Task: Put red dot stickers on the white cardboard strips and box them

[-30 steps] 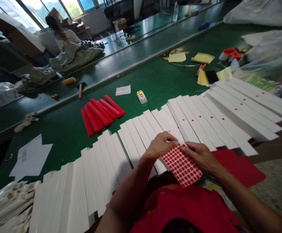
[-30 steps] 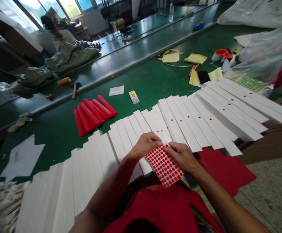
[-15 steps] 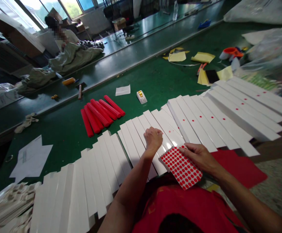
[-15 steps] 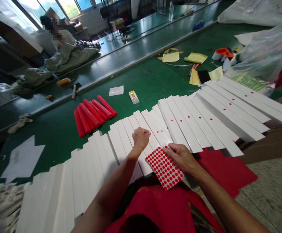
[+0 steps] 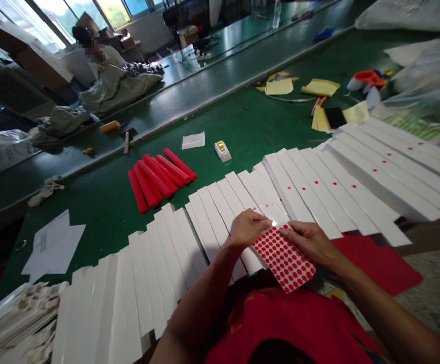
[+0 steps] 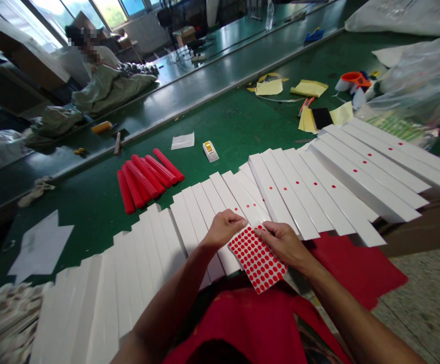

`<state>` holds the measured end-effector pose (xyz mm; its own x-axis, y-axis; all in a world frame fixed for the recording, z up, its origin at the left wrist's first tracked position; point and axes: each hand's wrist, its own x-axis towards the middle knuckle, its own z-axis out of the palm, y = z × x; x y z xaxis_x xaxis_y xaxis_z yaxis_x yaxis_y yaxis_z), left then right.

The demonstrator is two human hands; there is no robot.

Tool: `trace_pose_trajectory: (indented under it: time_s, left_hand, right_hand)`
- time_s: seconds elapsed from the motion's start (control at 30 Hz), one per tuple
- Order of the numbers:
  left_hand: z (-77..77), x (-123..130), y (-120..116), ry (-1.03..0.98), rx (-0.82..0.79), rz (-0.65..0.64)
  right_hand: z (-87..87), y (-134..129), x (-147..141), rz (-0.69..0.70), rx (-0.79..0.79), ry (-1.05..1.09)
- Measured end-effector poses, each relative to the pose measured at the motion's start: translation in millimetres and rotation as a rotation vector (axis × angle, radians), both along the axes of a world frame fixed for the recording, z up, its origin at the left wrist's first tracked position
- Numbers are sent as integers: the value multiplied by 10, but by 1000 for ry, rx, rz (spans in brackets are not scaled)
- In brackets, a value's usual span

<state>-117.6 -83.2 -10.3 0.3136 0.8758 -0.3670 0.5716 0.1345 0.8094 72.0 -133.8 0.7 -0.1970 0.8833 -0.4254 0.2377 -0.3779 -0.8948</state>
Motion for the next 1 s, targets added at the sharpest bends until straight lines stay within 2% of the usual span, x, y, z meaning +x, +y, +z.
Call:
trace_pose_trajectory:
  time_s: [0.1,0.33,0.4,0.5,0.6,0.77,1.0]
  left_hand:
    - [48,-22,-53,-86,18,34]
    - [85,-80,-46,-110,-48,68]
    - [37,-153,-5,-38,-3,124]
    - [-91,-279,75,195,154,235]
    - [-222,-361,139,376,263,293]
    - [-319,-351,171,452,281,305]
    - [-323,-241,111,562,353,354]
  right_hand:
    - [15,18,-38,3,-13,-20]
    - [-33,46,-113,31,2,-18]
    - [-52,47,-135,36,7,-16]
    - [-62,46,-166,37,7,-21]
    - [-64,49,-184,39,17,-26]
    - [-80,73,-189,58,39,-56]
    - [-69,106,-216,60,30,-46]
